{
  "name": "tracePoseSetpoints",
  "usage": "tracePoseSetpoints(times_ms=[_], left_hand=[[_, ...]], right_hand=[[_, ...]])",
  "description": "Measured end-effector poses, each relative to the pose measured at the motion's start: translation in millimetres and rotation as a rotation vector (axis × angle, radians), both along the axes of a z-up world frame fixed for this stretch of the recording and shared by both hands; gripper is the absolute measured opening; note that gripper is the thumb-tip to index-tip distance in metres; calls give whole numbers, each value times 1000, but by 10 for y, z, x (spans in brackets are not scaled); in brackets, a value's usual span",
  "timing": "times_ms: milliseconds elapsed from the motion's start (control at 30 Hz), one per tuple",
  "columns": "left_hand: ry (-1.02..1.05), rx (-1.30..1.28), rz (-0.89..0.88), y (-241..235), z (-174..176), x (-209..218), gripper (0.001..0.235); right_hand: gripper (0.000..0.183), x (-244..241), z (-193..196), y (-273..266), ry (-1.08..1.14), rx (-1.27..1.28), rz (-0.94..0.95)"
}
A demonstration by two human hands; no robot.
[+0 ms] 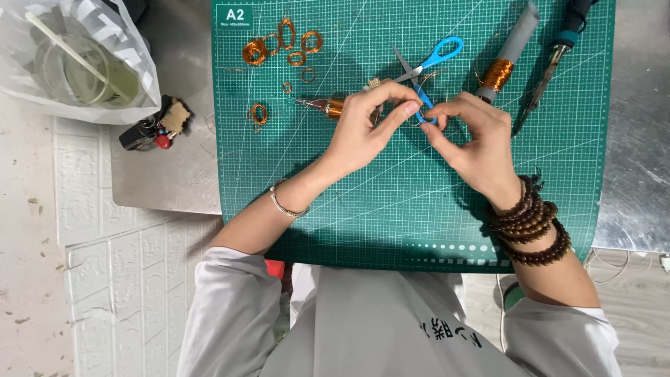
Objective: Assembling small copper components and twisting thin wires on a cutting mat using scissors
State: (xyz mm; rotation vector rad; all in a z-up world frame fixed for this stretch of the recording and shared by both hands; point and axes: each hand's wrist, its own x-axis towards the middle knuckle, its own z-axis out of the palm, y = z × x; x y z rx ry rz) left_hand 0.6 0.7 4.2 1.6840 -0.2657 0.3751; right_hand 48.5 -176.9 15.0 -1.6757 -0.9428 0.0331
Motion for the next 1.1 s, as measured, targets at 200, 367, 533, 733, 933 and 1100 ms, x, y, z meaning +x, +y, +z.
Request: tracePoseSetpoints(times_ms=[200,367,533,733,933,1100], left_hand=[[-42,7,16,-6,-10,-19,8],[-24,39,21,5,81,-42,9],[-5,75,16,13,83,-52,12],[21,49,8,9,90,-60,15],[10,66,-5,21,75,-53,15],[-23,74,4,27,70,-51,14]], right_hand=[[5,-6,-66,-14,-77,-6,-39],[6,-21,-12,-48,35,-39,-18],[9,-30,1,-79,152,-67,7],[11,-37,-10,-95,172,-79,-75],[9,-46,-60,-130,147,-79,-139],[14,-43,-14,-99,-28,-67,-41]])
